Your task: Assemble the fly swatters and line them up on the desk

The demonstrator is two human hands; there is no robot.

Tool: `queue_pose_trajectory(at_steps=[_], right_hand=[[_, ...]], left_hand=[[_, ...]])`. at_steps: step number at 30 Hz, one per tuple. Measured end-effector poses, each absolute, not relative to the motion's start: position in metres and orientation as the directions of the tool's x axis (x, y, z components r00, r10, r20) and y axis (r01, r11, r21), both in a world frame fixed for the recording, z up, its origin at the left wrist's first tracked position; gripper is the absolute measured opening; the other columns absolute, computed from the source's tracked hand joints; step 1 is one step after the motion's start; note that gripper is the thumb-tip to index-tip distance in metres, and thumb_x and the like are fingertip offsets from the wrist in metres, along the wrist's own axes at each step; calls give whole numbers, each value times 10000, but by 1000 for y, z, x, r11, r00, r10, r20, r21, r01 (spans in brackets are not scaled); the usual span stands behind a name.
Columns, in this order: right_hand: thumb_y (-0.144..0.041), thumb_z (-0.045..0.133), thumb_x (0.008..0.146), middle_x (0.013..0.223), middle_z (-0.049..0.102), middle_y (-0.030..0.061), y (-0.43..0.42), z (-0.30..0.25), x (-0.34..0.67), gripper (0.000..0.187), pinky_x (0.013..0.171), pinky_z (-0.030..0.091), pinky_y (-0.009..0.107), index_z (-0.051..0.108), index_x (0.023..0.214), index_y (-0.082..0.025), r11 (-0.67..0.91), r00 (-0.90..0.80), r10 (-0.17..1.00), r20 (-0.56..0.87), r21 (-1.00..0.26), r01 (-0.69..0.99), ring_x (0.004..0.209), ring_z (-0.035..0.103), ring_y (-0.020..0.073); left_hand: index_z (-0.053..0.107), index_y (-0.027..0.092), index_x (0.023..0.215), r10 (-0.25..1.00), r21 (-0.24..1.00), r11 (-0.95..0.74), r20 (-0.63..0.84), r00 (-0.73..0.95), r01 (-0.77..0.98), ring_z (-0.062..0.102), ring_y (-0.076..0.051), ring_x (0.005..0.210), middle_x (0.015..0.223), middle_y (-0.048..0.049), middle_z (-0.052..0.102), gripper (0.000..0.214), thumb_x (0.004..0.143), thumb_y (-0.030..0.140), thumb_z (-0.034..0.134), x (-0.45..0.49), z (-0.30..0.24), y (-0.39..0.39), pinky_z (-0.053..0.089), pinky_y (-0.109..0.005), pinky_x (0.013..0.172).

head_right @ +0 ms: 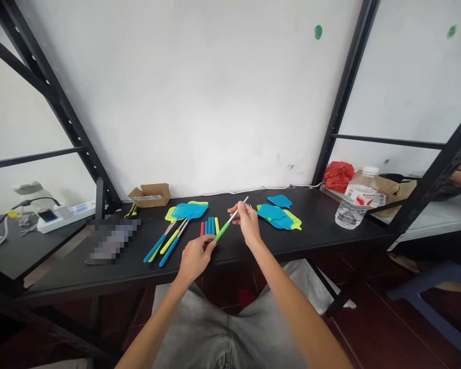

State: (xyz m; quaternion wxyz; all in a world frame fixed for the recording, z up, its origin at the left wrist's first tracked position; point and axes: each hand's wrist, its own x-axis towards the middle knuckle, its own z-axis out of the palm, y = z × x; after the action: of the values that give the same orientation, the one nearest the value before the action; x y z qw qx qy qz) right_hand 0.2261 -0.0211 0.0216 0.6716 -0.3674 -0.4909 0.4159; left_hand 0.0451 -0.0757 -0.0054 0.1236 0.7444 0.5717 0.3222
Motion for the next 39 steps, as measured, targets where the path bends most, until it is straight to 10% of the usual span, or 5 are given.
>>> queue_pose_trajectory(at_steps=[10, 16, 23, 28, 39], right_hand=[[-496, 612, 834, 970, 727, 61, -19, 34, 256, 332, 607, 518, 272, 656, 1038, -238, 356, -190, 929, 318, -907, 224, 834, 673, 213], [-428, 624, 826, 993, 724, 102, -7, 35, 340, 257, 801, 486, 384, 715, 968, -233, -99, 214, 945, 248, -409, 907, 995, 657, 310], [-610, 620, 794, 977, 679, 189, -2, 27, 347, 475, 748, 486, 404, 704, 914, -158, -270, 283, 938, 200, -89, 959, 945, 664, 352], [-399, 653, 837, 941, 668, 169, 9, 29, 340, 275, 725, 484, 367, 680, 931, -143, -198, 195, 961, 196, -1, 980, 933, 666, 333], [-256, 632, 787, 829, 683, 149, 6, 47, 355, 133, 720, 516, 372, 669, 847, -143, -159, 164, 959, 231, -40, 987, 865, 683, 315]], left_hand=[[625, 280, 991, 936, 590, -331, 305, 177, 737, 603, -157, 728, 808, 30, 679, 233, 935, 253, 400, 41, -2, -77, 289, -243, 599], [533, 241, 836, 946, 675, -308, 296, 136, 670, 556, -151, 698, 739, 34, 621, 219, 887, 146, 342, 37, -4, -72, 294, -238, 619], [473, 236, 799, 943, 778, -319, 317, 100, 541, 485, -148, 621, 656, 38, 532, 174, 869, 156, 335, 35, -10, -66, 306, -237, 602], [469, 229, 786, 938, 816, -338, 334, 94, 469, 460, -137, 594, 650, 40, 526, 167, 856, 151, 340, 34, -11, -66, 308, -234, 593], [478, 225, 789, 936, 815, -341, 341, 88, 469, 451, -140, 588, 638, 37, 516, 175, 858, 156, 333, 35, -11, -67, 300, -234, 586]])
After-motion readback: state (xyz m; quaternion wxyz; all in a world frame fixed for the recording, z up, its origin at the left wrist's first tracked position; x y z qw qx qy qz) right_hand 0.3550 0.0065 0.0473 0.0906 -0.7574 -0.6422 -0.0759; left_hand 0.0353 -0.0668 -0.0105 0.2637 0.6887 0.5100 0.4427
